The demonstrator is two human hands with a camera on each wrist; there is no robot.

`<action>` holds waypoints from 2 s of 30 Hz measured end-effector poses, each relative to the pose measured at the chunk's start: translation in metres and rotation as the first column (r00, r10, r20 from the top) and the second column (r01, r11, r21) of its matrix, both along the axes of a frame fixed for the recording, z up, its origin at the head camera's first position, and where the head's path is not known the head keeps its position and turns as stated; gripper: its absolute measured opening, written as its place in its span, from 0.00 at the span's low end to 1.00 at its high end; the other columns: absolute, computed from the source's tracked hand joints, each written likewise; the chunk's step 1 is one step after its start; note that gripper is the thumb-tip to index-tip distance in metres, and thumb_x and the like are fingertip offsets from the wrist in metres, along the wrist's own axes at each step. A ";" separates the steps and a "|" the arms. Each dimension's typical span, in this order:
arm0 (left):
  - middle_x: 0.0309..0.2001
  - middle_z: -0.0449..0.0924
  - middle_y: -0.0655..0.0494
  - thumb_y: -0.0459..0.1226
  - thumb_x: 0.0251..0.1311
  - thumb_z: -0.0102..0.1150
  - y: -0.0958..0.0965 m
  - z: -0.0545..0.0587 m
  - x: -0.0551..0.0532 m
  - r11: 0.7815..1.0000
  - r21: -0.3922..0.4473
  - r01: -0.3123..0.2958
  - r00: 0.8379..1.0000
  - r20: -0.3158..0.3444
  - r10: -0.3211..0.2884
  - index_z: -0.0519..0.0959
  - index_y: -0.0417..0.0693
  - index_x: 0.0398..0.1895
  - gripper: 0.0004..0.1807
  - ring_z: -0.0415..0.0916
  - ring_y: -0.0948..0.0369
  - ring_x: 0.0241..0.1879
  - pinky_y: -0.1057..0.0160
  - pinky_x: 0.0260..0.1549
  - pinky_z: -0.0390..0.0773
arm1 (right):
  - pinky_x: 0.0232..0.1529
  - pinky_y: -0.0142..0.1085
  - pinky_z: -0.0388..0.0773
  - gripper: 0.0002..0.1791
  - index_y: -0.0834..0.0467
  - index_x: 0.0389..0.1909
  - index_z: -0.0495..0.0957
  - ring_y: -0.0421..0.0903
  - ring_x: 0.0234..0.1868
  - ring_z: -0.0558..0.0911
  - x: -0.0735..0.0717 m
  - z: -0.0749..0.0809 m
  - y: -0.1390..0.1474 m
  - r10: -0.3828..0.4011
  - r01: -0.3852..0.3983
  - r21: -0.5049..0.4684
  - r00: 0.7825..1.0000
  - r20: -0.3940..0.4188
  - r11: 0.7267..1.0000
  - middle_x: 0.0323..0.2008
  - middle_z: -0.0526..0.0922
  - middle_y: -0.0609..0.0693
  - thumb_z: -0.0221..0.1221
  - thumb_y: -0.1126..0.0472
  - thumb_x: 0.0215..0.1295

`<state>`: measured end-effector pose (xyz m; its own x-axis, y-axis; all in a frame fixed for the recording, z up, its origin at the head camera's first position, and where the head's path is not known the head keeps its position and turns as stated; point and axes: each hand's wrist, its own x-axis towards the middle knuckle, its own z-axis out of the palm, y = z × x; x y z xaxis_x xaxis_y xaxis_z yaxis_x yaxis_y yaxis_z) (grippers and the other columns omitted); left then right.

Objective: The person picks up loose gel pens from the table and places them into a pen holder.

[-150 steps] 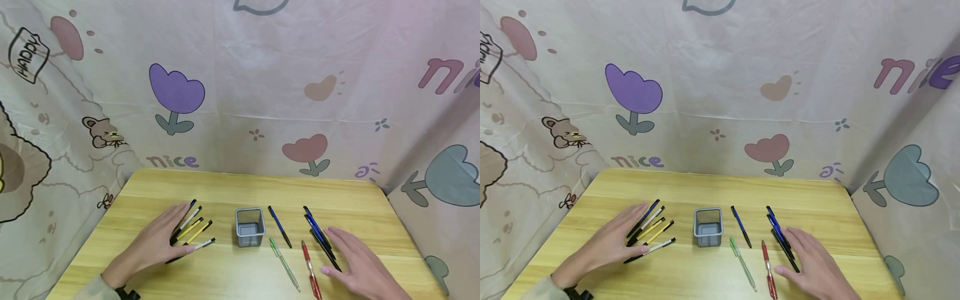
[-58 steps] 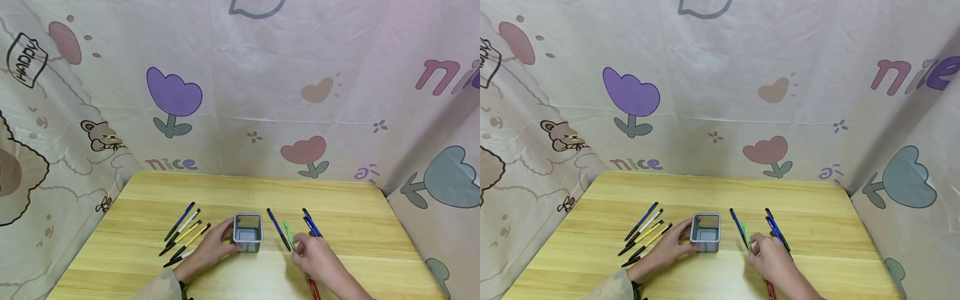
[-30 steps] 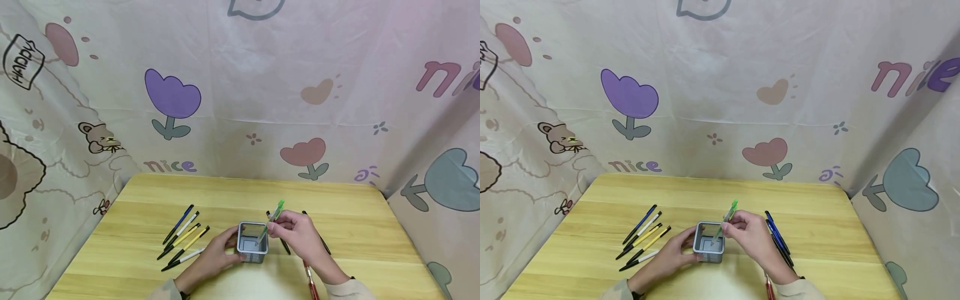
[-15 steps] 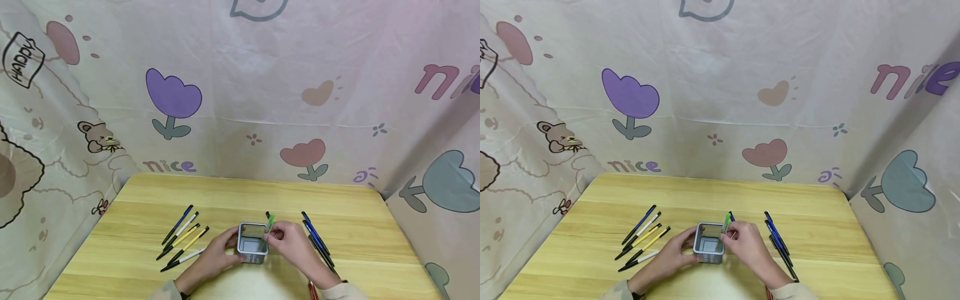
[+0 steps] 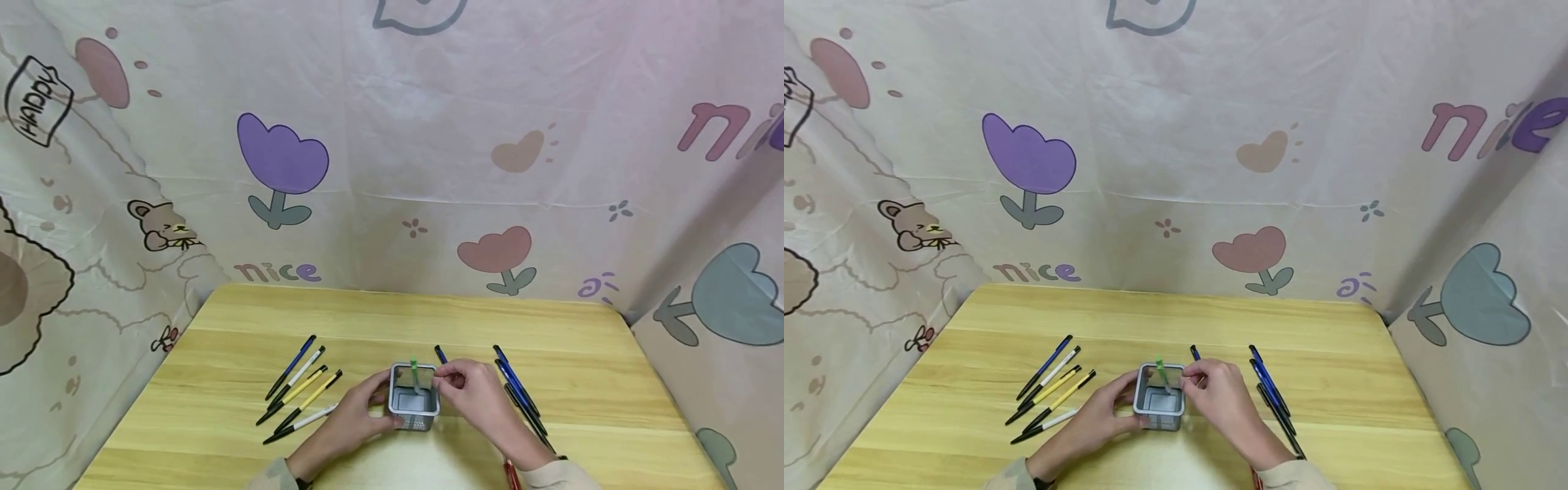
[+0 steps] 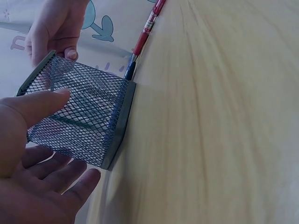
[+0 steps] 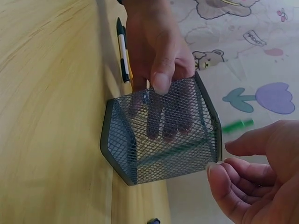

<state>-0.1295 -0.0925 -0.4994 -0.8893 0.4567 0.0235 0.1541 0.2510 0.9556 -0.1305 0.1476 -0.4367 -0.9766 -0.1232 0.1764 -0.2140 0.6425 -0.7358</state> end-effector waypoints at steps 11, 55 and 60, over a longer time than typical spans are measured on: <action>0.68 0.77 0.40 0.37 0.55 0.77 0.001 0.000 -0.001 1.000 0.022 0.010 1.000 0.025 -0.011 0.63 0.45 0.78 0.48 0.81 0.45 0.63 0.59 0.59 0.84 | 0.27 0.24 0.78 0.05 0.58 0.33 0.87 0.30 0.25 0.78 0.016 -0.003 0.039 0.011 -0.025 0.181 0.997 0.081 0.983 0.24 0.85 0.41 0.73 0.62 0.58; 0.67 0.78 0.40 0.39 0.55 0.77 -0.002 -0.003 -0.002 1.000 0.002 0.007 1.000 0.021 -0.007 0.64 0.44 0.77 0.47 0.82 0.45 0.62 0.65 0.59 0.82 | 0.25 0.33 0.75 0.07 0.57 0.23 0.85 0.42 0.25 0.76 0.028 -0.038 0.083 -0.188 0.030 0.414 0.919 0.347 0.910 0.24 0.84 0.46 0.74 0.61 0.55; 0.67 0.78 0.42 0.40 0.54 0.78 -0.002 -0.003 -0.002 1.000 -0.016 0.002 1.000 0.017 -0.002 0.64 0.45 0.77 0.48 0.82 0.47 0.61 0.63 0.58 0.83 | 0.24 0.32 0.75 0.08 0.56 0.23 0.83 0.41 0.24 0.77 0.028 -0.030 0.083 -0.185 0.058 0.365 0.928 0.323 0.929 0.22 0.82 0.45 0.72 0.63 0.55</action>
<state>-0.1312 -0.0945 -0.5027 -0.8885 0.4589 0.0011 0.1388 0.2664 0.9538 -0.1022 0.2307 -0.4670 -0.9784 0.0094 -0.2067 0.1091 0.8720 -0.4772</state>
